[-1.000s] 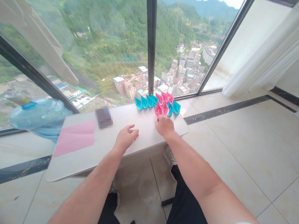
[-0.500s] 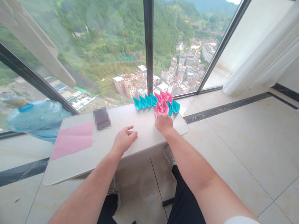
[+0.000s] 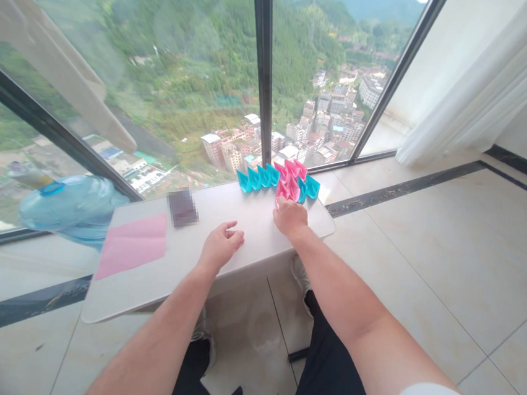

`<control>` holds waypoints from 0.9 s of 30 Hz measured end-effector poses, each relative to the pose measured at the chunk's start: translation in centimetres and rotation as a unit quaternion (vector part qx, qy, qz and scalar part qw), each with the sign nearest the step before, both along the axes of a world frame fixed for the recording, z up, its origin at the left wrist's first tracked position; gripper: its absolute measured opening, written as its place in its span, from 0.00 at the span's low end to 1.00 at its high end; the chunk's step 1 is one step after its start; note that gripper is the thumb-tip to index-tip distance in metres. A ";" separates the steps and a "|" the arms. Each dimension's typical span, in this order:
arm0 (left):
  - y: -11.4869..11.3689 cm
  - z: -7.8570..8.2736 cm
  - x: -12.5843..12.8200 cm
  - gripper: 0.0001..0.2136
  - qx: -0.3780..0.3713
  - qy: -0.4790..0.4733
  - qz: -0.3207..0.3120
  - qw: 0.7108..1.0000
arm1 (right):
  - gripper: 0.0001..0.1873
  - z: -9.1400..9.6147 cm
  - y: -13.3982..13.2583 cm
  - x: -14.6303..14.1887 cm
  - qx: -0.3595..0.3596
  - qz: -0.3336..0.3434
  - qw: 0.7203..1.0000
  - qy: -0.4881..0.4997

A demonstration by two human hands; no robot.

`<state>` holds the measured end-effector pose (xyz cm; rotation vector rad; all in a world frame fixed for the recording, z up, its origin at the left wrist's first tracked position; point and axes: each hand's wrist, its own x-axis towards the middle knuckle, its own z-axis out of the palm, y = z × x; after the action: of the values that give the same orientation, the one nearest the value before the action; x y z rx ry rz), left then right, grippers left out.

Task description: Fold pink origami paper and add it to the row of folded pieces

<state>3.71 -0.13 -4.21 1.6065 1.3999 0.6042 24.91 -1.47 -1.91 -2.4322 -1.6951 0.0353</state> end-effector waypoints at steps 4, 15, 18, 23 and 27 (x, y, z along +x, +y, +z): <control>-0.1 0.7 0.1 0.23 0.017 0.007 0.009 1.000 | 0.14 0.1 -0.3 -0.4 0.092 0.018 0.995 0.011; 4.1 2.6 -16.0 0.31 0.170 0.305 0.339 0.874 | 0.15 0.1 -2.5 -11.3 0.060 0.360 0.920 0.146; 4.1 2.1 -19.6 0.38 0.038 0.324 0.364 0.872 | 0.12 -0.2 -2.9 -12.5 0.033 0.399 0.906 0.136; 4.2 1.5 -22.6 0.29 0.013 0.319 0.353 0.880 | 0.11 -0.4 -2.7 -11.9 0.017 0.390 0.910 0.140; 4.3 1.3 -23.1 0.27 0.071 0.287 0.397 0.869 | 0.10 -0.5 -2.3 -11.2 0.017 0.373 0.915 0.151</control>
<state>-19.35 4.20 -2.90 1.3156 2.5685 0.7260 13.69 -3.74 -2.37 -1.5058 -2.3025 0.4448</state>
